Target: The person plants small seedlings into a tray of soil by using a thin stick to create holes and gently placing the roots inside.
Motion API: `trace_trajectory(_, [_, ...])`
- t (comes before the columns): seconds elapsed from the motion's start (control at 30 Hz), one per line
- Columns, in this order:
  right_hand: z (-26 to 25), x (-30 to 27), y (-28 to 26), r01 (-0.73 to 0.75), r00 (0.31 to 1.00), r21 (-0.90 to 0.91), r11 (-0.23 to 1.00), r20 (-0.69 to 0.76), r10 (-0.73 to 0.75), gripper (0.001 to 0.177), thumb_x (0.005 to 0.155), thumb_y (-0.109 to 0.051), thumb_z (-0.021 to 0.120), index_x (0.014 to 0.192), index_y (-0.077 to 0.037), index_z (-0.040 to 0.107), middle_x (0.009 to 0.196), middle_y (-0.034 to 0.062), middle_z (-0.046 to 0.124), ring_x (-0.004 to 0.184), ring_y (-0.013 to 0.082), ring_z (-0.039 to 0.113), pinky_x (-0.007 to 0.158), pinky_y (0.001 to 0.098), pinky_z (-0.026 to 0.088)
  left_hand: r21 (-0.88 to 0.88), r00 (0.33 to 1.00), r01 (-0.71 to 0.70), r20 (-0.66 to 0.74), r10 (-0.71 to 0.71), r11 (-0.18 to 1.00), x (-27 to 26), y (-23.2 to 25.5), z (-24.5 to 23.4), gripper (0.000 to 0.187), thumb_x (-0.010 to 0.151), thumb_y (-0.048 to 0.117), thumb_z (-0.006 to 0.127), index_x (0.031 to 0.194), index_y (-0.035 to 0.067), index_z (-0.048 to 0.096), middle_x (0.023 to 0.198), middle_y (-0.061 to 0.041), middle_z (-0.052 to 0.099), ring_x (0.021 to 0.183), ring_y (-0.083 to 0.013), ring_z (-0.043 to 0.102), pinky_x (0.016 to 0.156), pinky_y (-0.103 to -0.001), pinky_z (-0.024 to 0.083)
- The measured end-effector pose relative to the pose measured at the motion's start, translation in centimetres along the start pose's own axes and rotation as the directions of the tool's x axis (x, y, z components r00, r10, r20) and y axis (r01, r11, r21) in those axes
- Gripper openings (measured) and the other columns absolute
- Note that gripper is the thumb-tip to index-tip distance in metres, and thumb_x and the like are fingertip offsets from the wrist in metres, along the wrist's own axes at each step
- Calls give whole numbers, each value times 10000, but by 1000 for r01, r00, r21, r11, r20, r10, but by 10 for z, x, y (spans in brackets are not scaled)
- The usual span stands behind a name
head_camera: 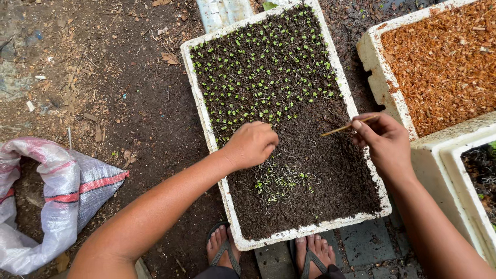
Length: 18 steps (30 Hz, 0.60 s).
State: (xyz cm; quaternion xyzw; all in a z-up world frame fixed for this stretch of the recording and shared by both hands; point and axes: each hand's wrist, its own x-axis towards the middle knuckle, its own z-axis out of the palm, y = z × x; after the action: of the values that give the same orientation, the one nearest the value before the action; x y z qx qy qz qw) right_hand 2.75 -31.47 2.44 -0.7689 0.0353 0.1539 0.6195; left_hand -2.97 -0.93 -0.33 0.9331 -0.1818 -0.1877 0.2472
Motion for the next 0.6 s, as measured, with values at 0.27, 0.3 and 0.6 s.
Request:
trace_trajectory(0.27, [8, -36, -6, -1, 1000, 80, 997, 29, -2, 149, 957, -33, 695, 1095, 21, 693, 938, 143, 715, 674, 156, 635, 597, 238, 519, 100, 996, -75, 62, 69, 992, -13, 0, 15, 223, 876, 25, 560, 1019, 88, 719, 899, -56, 603, 930, -245, 601, 831, -416, 526])
trace_trajectory(0.3, [16, -42, -10, 22, 999, 111, 994, 35, -26, 176, 935, 11, 706, 1106, 56, 698, 935, 196, 709, 670, 170, 657, 586, 241, 539, 58, 998, -55, 33, 53, 997, -15, 3, 8, 183, 931, 54, 561, 987, 87, 732, 875, -57, 623, 908, -229, 641, 839, -379, 538])
trace_trajectory(0.6, [62, -57, 8, -54, 977, 106, 993, 211, 31, 191, 888, -11, 738, 1075, 4, 773, 993, 198, 786, 680, 147, 694, 606, 226, 540, 30, 988, 18, -152, -13, 999, -13, 3, 21, 119, 940, 87, 619, 941, 82, 738, 859, -48, 602, 882, -208, 629, 792, -361, 541])
